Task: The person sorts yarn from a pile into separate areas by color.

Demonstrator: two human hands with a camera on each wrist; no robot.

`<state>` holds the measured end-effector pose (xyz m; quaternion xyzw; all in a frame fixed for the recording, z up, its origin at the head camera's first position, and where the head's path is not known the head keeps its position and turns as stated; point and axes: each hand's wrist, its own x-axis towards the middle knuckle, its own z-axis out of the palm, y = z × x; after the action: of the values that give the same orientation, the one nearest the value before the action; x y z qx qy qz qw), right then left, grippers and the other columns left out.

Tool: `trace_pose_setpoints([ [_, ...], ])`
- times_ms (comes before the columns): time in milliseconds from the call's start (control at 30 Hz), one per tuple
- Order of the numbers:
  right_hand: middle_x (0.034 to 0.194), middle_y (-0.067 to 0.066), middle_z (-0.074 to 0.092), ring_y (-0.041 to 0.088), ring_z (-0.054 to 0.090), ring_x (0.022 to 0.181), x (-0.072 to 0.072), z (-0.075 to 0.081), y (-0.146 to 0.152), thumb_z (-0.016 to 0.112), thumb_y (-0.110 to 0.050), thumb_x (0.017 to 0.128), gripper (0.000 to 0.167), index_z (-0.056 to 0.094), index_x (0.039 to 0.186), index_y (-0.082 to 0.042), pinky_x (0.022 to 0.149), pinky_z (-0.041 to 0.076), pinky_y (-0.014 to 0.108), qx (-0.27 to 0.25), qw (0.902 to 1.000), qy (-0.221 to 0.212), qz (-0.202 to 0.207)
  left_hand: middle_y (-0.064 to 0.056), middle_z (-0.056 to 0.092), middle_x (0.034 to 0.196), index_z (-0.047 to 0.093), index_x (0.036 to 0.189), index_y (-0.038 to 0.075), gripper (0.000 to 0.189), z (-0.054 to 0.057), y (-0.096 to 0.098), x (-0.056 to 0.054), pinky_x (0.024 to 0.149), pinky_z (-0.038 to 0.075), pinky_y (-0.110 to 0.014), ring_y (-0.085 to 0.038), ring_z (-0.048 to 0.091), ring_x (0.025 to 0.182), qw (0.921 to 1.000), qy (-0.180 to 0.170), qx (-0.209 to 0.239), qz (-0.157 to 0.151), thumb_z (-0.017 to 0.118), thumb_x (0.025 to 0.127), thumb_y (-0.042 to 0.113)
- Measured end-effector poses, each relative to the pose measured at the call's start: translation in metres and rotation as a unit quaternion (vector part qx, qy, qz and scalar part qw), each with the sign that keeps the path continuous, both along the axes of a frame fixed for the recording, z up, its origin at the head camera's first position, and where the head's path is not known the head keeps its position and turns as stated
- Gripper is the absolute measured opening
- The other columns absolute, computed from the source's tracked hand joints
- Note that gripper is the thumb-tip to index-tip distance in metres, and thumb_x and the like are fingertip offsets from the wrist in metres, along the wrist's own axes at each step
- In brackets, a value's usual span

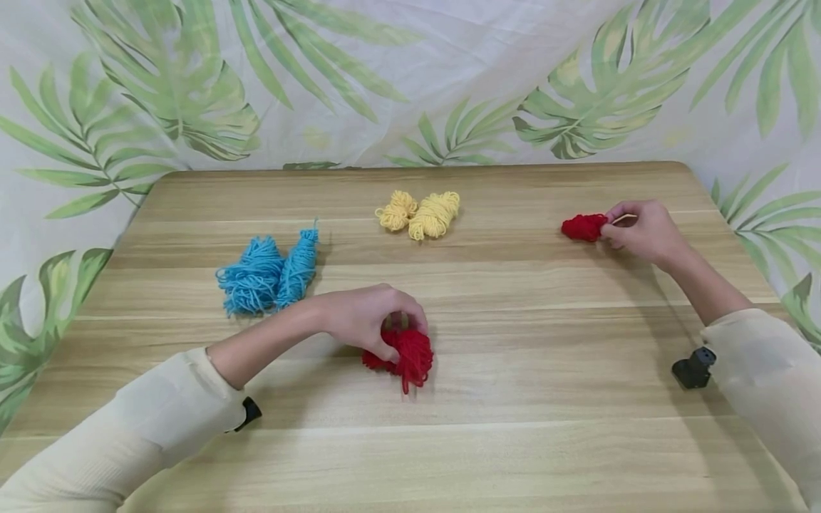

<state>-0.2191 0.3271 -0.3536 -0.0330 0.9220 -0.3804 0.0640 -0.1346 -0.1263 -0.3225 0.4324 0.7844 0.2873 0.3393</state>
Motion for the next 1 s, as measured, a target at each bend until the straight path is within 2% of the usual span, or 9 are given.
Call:
trace_pose_setpoints([
  [200, 0.096, 0.017, 0.07, 0.005, 0.064, 0.063, 0.0, 0.0, 0.0, 0.064, -0.005, 0.098, 0.024, 0.059, 0.112, 0.014, 0.06, 0.055, 0.019, -0.001, 1.0, -0.003, -0.002, 0.003, 0.068, 0.104, 0.07, 0.115, 0.006, 0.033, 0.001, 0.002, -0.002, 0.083, 0.055, -0.028, -0.011, 0.06, 0.091, 1.0, -0.001, -0.007, -0.001, 0.082, 0.085, 0.003],
  [700, 0.098, 0.016, 0.069, 0.005, 0.065, 0.064, 0.001, 0.002, 0.001, 0.064, -0.005, 0.098, 0.025, 0.059, 0.112, 0.014, 0.061, 0.055, 0.019, -0.009, 0.9999, -0.01, 0.001, 0.003, 0.068, 0.099, 0.069, 0.111, 0.007, 0.03, 0.0, 0.008, -0.006, 0.081, 0.056, -0.03, -0.013, 0.059, 0.088, 0.9999, -0.01, 0.011, 0.0, 0.079, 0.085, -0.001],
  [833, 0.1, 0.017, 0.068, 0.006, 0.065, 0.065, 0.002, 0.002, 0.0, 0.064, -0.005, 0.098, 0.023, 0.059, 0.112, 0.013, 0.062, 0.055, 0.019, -0.012, 0.9999, -0.002, 0.0, 0.001, 0.068, 0.101, 0.068, 0.117, 0.007, 0.035, 0.001, 0.009, -0.006, 0.081, 0.055, -0.029, -0.013, 0.06, 0.09, 0.9999, -0.004, 0.008, 0.008, 0.078, 0.085, -0.001],
  [1000, 0.098, 0.011, 0.066, 0.003, 0.065, 0.07, 0.003, 0.002, -0.001, 0.063, -0.003, 0.097, 0.021, 0.06, 0.111, 0.012, 0.063, 0.057, 0.021, -0.024, 0.9997, 0.007, 0.0, -0.002, 0.067, 0.104, 0.065, 0.122, 0.005, 0.041, 0.001, 0.011, -0.006, 0.081, 0.055, -0.027, -0.014, 0.06, 0.092, 0.9998, 0.005, 0.004, 0.019, 0.077, 0.084, -0.002],
])
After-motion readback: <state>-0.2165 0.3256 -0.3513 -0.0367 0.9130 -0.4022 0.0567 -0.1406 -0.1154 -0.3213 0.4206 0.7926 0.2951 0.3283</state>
